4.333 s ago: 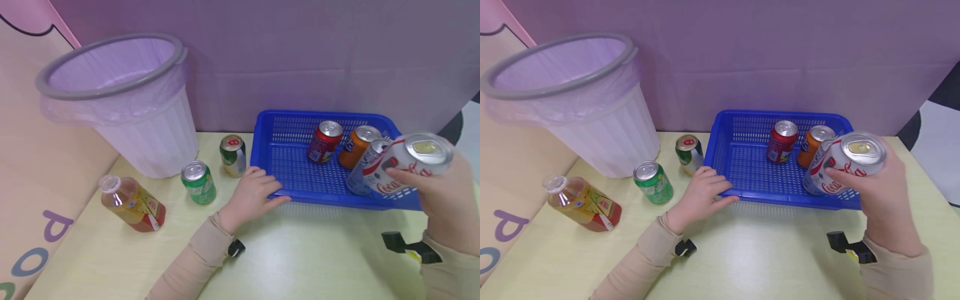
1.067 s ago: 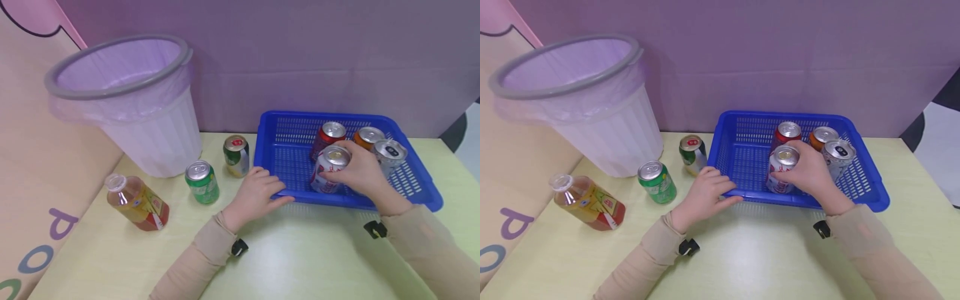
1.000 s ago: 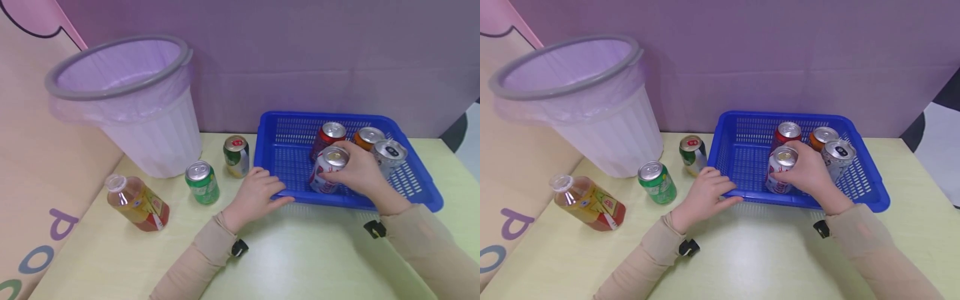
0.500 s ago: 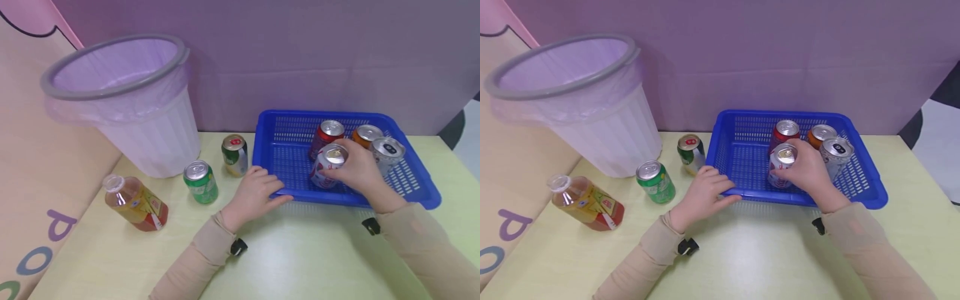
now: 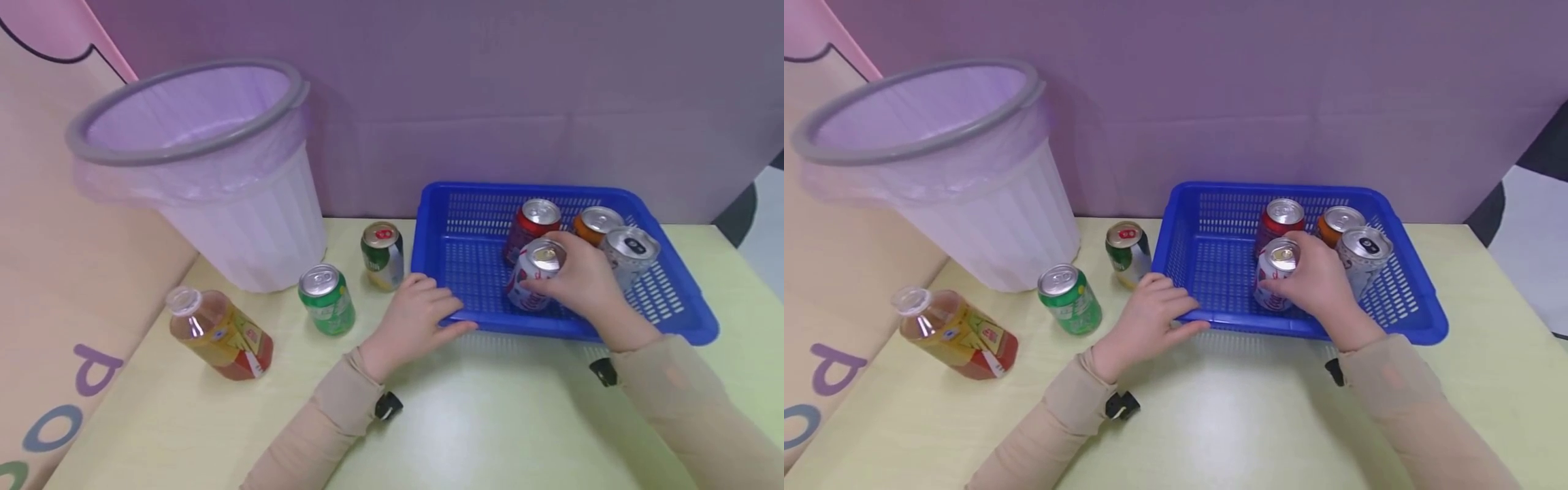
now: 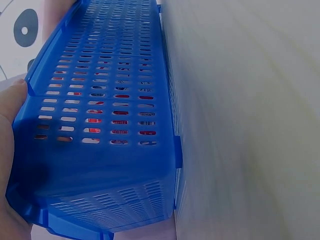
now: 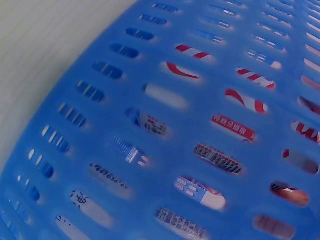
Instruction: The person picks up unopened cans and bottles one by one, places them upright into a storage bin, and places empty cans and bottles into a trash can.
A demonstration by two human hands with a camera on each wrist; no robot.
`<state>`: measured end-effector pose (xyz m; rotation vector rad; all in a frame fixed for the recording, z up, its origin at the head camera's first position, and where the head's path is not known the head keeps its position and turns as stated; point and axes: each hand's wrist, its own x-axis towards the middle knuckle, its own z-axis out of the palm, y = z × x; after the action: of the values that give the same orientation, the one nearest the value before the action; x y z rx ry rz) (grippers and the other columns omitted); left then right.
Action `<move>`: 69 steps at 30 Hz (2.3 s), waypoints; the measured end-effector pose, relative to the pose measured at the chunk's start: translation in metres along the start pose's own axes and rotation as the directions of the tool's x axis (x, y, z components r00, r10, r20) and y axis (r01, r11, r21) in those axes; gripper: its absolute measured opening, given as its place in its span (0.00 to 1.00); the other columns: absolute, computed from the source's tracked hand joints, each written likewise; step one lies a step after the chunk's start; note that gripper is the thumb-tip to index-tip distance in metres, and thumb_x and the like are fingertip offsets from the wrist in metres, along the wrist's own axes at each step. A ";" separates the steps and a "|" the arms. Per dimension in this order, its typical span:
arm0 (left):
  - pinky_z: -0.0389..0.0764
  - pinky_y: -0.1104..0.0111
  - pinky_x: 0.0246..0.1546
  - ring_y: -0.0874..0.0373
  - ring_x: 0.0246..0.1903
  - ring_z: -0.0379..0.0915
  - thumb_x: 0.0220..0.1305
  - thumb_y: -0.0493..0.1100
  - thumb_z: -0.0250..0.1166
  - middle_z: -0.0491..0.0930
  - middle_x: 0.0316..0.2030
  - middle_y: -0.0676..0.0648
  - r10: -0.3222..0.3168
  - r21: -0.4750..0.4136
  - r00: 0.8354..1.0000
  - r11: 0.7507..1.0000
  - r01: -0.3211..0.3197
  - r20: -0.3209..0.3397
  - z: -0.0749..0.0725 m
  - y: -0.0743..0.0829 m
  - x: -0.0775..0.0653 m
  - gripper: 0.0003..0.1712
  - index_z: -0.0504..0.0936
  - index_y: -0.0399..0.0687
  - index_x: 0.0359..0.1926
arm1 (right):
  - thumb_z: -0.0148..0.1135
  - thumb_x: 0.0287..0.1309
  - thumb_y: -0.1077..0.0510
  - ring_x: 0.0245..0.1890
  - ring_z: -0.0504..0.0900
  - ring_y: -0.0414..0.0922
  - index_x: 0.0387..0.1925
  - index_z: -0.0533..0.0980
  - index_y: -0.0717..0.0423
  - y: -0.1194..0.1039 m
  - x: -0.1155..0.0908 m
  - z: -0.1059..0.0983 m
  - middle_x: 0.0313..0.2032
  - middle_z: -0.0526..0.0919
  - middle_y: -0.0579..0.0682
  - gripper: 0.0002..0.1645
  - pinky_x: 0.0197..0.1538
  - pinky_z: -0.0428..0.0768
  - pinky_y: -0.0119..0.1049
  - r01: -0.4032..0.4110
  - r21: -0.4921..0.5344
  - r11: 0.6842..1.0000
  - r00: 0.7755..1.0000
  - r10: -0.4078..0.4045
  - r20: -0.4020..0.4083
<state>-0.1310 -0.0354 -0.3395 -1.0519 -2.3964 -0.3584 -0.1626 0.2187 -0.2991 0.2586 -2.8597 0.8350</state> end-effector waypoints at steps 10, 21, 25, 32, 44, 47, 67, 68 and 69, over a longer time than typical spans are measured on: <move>0.67 0.65 0.47 0.63 0.28 0.71 0.58 0.61 0.63 0.80 0.25 0.60 0.013 0.005 1.000 1.000 -0.013 -0.011 -0.001 0.000 0.001 0.16 0.82 0.57 0.28 | 0.76 0.39 0.55 0.42 0.78 0.65 0.56 0.66 0.72 0.000 0.002 -0.001 0.45 0.77 0.71 0.44 0.44 0.75 0.58 -0.016 -0.015 1.000 0.999 0.016 0.029; 0.67 0.65 0.47 0.63 0.28 0.71 0.58 0.61 0.63 0.80 0.24 0.60 0.014 0.008 1.000 1.000 -0.014 -0.019 0.000 0.000 0.000 0.16 0.81 0.57 0.27 | 0.75 0.41 0.53 0.46 0.77 0.66 0.59 0.64 0.72 0.000 0.004 -0.001 0.49 0.75 0.73 0.47 0.47 0.74 0.60 -0.051 -0.021 0.998 0.997 0.053 0.061; 0.66 0.65 0.47 0.63 0.28 0.71 0.59 0.61 0.62 0.79 0.24 0.60 0.009 0.004 1.000 1.000 -0.009 -0.013 0.000 -0.001 0.000 0.16 0.81 0.57 0.27 | 0.74 0.43 0.52 0.46 0.76 0.66 0.58 0.63 0.72 0.000 0.005 0.000 0.49 0.75 0.72 0.46 0.47 0.74 0.60 -0.062 -0.029 0.998 0.996 0.064 0.066; 0.67 0.65 0.46 0.63 0.27 0.70 0.59 0.61 0.62 0.79 0.24 0.60 0.013 -0.004 1.000 1.000 -0.013 -0.015 0.000 -0.001 0.000 0.16 0.81 0.56 0.27 | 0.73 0.45 0.49 0.44 0.77 0.65 0.56 0.64 0.72 0.002 0.007 0.002 0.47 0.76 0.72 0.45 0.45 0.75 0.59 -0.049 -0.068 0.996 0.996 0.054 0.073; 0.67 0.66 0.47 0.63 0.27 0.69 0.58 0.61 0.63 0.78 0.23 0.60 0.018 0.003 0.999 1.000 -0.018 -0.027 0.000 0.000 0.000 0.16 0.80 0.57 0.26 | 0.70 0.47 0.51 0.44 0.76 0.66 0.56 0.62 0.73 0.001 0.006 0.002 0.48 0.73 0.72 0.43 0.45 0.75 0.59 -0.035 -0.085 0.996 0.995 0.043 0.091; 0.67 0.66 0.47 0.63 0.27 0.70 0.58 0.61 0.63 0.78 0.23 0.60 0.017 0.005 0.999 1.000 -0.017 -0.030 0.000 -0.001 0.000 0.16 0.81 0.57 0.27 | 0.70 0.48 0.51 0.44 0.76 0.66 0.56 0.61 0.73 0.001 0.006 0.002 0.48 0.73 0.72 0.43 0.45 0.74 0.60 -0.033 -0.092 0.995 0.995 0.041 0.090; 0.67 0.65 0.47 0.63 0.27 0.69 0.58 0.61 0.63 0.79 0.24 0.60 0.013 -0.007 1.000 1.000 -0.014 -0.022 0.001 0.000 0.000 0.16 0.81 0.57 0.27 | 0.65 0.55 0.46 0.50 0.72 0.66 0.64 0.59 0.68 0.001 0.001 -0.004 0.55 0.69 0.72 0.45 0.47 0.72 0.62 0.024 -0.060 0.998 0.996 -0.018 0.090; 0.67 0.66 0.47 0.63 0.27 0.69 0.58 0.61 0.63 0.79 0.24 0.61 0.015 -0.005 1.000 1.000 -0.016 -0.022 0.001 0.000 0.000 0.15 0.81 0.57 0.28 | 0.64 0.56 0.46 0.51 0.71 0.66 0.64 0.59 0.68 0.001 0.000 -0.005 0.56 0.68 0.72 0.44 0.48 0.71 0.63 0.034 -0.057 0.998 0.996 -0.029 0.081; 0.67 0.66 0.47 0.64 0.27 0.69 0.58 0.61 0.63 0.79 0.24 0.61 0.017 -0.003 1.000 1.000 -0.017 -0.023 0.002 0.000 0.000 0.15 0.81 0.57 0.28 | 0.64 0.56 0.46 0.52 0.70 0.66 0.64 0.60 0.67 0.001 -0.002 -0.005 0.56 0.67 0.72 0.42 0.49 0.70 0.64 0.048 -0.058 0.997 0.997 -0.044 0.070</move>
<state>-0.1316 -0.0350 -0.3409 -1.0637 -2.3662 -0.3660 -0.1605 0.2222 -0.2953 0.3509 -2.9239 0.7457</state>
